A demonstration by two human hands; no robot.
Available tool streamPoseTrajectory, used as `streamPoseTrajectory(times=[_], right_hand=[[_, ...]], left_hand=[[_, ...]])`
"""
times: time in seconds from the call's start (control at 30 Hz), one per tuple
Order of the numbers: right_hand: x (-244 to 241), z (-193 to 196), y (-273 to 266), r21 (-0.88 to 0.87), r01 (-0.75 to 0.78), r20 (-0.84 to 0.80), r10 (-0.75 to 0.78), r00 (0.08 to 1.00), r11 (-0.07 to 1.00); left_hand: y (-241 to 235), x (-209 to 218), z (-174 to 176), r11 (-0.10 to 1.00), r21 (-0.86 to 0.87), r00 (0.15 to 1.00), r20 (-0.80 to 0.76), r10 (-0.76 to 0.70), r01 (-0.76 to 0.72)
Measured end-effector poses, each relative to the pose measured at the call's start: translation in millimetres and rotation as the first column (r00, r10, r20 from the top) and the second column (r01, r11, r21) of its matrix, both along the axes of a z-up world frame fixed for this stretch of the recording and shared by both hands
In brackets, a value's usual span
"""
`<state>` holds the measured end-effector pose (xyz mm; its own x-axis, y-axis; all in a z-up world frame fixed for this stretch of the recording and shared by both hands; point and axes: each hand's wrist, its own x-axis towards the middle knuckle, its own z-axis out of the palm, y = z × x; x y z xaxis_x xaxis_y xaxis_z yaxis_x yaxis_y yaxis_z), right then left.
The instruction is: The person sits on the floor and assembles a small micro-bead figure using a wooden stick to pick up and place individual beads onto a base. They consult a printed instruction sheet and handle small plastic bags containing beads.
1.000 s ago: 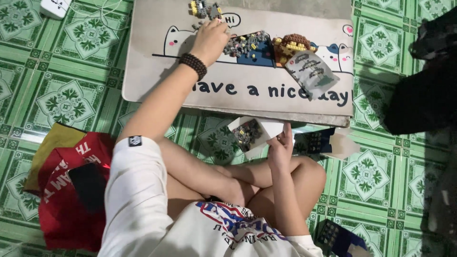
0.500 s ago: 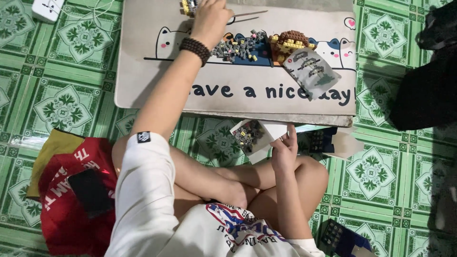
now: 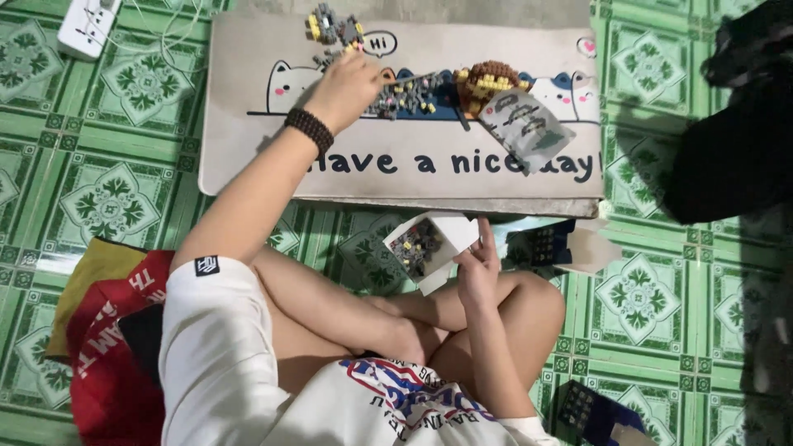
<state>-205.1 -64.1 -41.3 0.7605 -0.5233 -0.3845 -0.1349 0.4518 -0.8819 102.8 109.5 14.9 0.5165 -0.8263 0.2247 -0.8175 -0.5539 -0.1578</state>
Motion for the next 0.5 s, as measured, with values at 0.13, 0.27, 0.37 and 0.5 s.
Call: streamPoseTrajectory(times=[0.13,0.27,0.37,0.5], right_hand=[[-3.5,1.3,-2.4,0.042,0.004,-0.043,-0.003,0.999,0.999],[-2.5,-11.9,-12.9,0.05,0.046,-0.015,-0.045,0.999,0.998],[-1.4,-18.1,-16.1,0.042,0.038,-0.022,-0.037,0.999,0.998],[1.8,-18.1,-13.7,0.056,0.048,-0.019,-0.047,0.999,0.997]], left_hand=[[5.0,-14.1,7.3,0.999,0.036,0.989,-0.148,0.004,0.001],[11.3,-19.3,20.4,0.994,0.104,0.992,-0.122,0.042,-0.029],[11.5,-20.1,30.2,0.993,0.092,0.995,-0.067,0.078,-0.072],[-0.3,-12.8,31.2,0.998,0.024,0.998,0.019,0.062,-0.062]])
